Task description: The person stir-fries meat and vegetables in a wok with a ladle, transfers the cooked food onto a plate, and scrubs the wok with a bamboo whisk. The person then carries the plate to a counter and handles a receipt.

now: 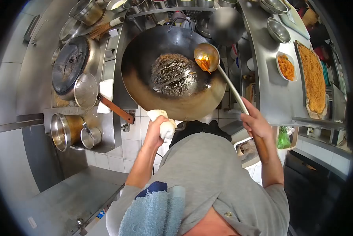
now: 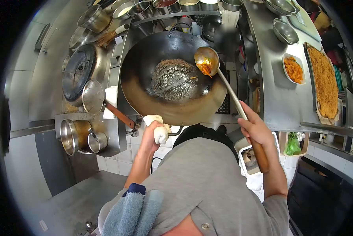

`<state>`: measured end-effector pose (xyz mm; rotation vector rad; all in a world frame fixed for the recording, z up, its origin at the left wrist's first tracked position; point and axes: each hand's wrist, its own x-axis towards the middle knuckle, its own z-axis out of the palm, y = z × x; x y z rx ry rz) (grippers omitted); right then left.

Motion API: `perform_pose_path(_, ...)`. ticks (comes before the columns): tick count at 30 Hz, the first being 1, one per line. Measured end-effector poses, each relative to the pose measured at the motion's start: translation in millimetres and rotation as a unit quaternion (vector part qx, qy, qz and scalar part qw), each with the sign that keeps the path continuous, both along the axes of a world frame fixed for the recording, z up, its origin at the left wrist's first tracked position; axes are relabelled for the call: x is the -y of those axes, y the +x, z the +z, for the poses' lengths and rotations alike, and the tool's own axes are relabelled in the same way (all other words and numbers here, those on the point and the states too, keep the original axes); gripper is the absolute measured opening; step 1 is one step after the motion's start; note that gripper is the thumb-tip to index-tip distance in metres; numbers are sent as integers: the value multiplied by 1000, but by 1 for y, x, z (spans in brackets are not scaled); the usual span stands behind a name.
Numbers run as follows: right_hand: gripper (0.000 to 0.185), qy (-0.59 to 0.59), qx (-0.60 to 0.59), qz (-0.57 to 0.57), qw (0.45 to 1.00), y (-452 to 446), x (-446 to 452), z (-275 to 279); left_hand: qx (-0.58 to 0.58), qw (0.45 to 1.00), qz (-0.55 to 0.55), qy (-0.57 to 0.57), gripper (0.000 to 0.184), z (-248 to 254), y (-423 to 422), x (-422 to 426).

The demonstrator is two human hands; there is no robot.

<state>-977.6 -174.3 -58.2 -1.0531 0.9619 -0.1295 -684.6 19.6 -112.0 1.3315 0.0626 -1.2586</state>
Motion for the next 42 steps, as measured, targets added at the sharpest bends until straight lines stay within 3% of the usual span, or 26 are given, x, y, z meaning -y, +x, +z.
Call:
perform_pose_path(3, 68, -30, -45, 55, 997, 15, -10, -14, 23, 999, 10, -21, 15, -8, -6, 8)
perform_pose_path(9, 67, 204, 78, 17, 976, 40, -34, -13, 6, 999, 26, -27, 4, -41, -12, 43)
perform_pose_path(15, 58, 429, 269, -63, 860, 30, -40, -19, -59, 998, -4, -26, 7, -48, -5, 38)
perform_pose_path(18, 58, 457, 311, -97, 828, 19, -35, -20, -97, 994, -31, -29, 13, -26, 4, 32)
perform_pose_path(23, 68, 220, 203, -77, 951, 5, -8, -11, -80, 994, -63, -30, 21, -8, 11, 18)
perform_pose_path(27, 71, 99, 102, -48, 989, 13, -7, -1, -37, 997, -58, -23, 21, -6, 6, 14)
perform_pose_path(30, 71, 53, 60, -16, 997, 30, -24, -2, 0, 998, -50, -50, 19, -6, -5, 21)
perform_pose_path(34, 67, 150, 119, 28, 981, 47, -44, 6, 19, 997, -11, -68, 5, -22, -22, 55)
perform_pose_path(38, 57, 348, 246, -39, 904, 45, -46, 11, -25, 996, -19, -85, 5, -48, -15, 72)
perform_pose_path(42, 51, 551, 435, -119, 702, 21, -49, -9, -73, 996, -20, -52, 14, -22, -3, 60)
